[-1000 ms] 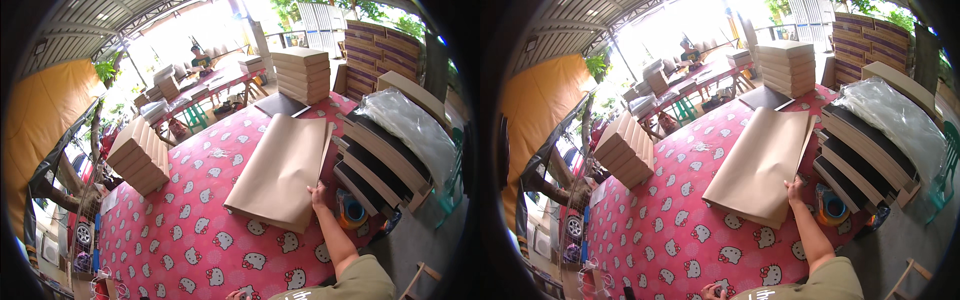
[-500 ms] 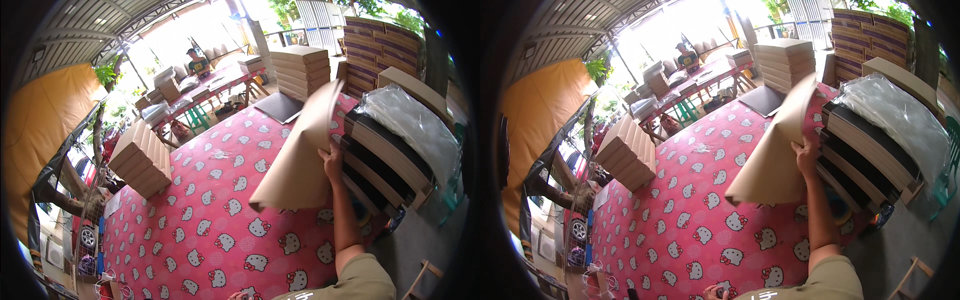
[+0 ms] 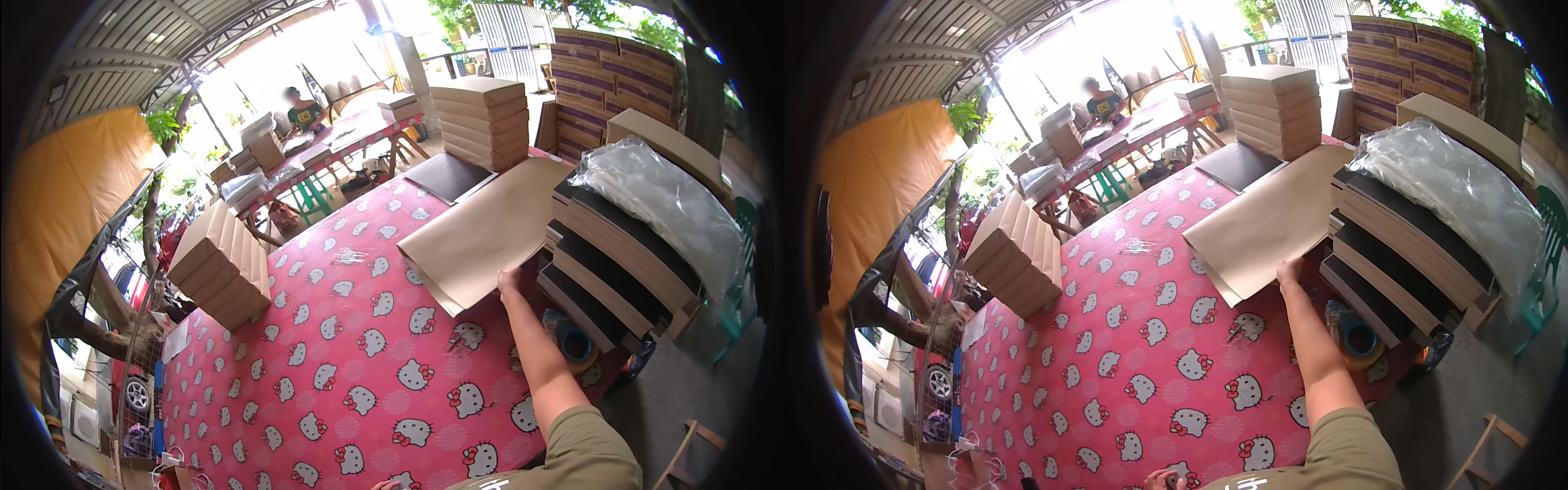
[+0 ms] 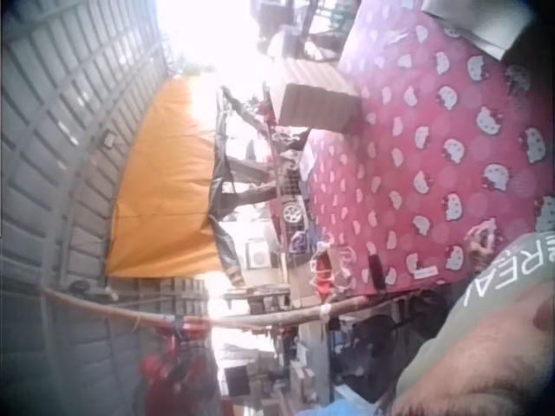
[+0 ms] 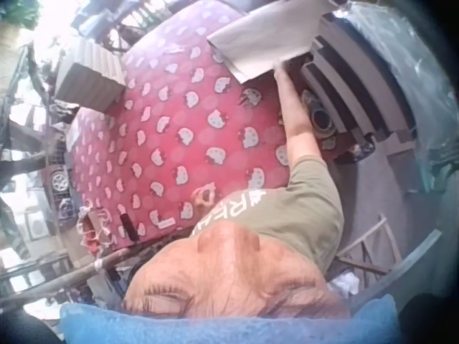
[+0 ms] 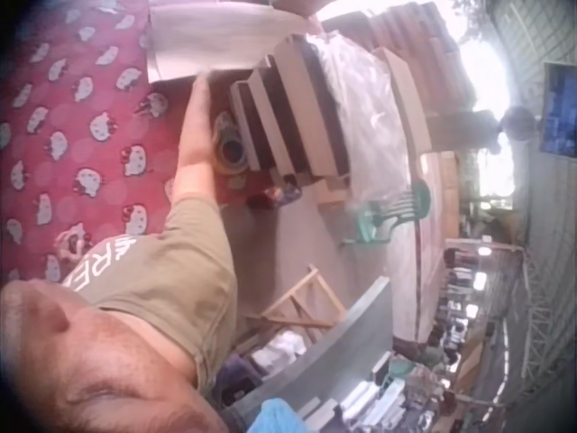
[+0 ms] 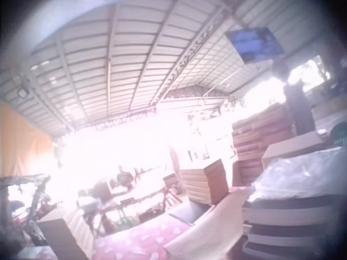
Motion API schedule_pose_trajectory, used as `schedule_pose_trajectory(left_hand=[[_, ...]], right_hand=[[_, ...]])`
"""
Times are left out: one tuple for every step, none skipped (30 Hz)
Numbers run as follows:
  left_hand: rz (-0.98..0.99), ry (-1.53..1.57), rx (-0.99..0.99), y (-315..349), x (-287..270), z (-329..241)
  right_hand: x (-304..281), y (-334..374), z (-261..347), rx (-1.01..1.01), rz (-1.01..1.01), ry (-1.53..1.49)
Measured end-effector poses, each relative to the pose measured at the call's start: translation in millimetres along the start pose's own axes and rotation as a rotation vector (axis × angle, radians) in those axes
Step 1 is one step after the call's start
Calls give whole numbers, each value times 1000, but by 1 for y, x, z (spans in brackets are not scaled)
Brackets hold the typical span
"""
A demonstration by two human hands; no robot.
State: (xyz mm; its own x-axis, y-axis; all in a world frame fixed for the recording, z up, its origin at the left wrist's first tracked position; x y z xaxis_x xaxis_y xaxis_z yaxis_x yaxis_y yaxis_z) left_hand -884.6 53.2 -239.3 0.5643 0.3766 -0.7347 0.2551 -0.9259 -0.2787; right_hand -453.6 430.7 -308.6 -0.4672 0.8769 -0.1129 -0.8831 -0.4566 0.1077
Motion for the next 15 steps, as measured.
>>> schedule_pose_trajectory(left_hand=[[4,4,5,-1,0,-2],[8,11,11,-3,1,-3],[15,22,26,-4,3,-5],[16,22,30,-5,2,-6],[17,26,39,-6,2,-8],[3,-7,15,-5,-1,-3],[-15,-40,-9,-3,-7,2],[-27,-47,-18,-1,-11,3],[55,93,108,-13,9,-21],[-12,-23,-1,-4,-5,1],[-33,-35,-18,0,-13,3],[-29,-29,-12,0,-12,2],[-6,-29,-15,6,-11,3],[-3,-22,-6,3,-8,4],[9,-9,19,3,-5,0]], right_hand=[[2,-7,-7,-15,25,59],[1,-22,-13,52,113,-61],[-8,-46,-15,115,194,-186],[-8,-54,-12,188,292,-313],[-12,-61,-10,314,379,-387],[1,-38,-16,324,421,-316],[16,-7,-13,326,470,-244],[16,6,-6,305,492,-175],[-71,-93,-22,134,326,-160],[-1,12,-28,389,555,-314],[-10,43,-27,355,506,-93],[-30,55,-23,386,602,-128],[-55,68,-27,435,692,-150],[-78,81,-28,488,782,-175],[-113,85,-11,314,719,-84]])
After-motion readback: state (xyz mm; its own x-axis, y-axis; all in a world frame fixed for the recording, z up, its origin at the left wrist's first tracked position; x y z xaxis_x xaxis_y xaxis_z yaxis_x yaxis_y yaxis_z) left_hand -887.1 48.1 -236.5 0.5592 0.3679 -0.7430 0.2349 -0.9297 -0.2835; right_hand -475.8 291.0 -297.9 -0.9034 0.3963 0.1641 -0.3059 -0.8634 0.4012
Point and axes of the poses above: each hand's wrist, its own y-axis away from the middle knuckle, its own x-axis out of the palm, z = x × y, the point moved 4 cm from there along -y, towards the middle knuckle
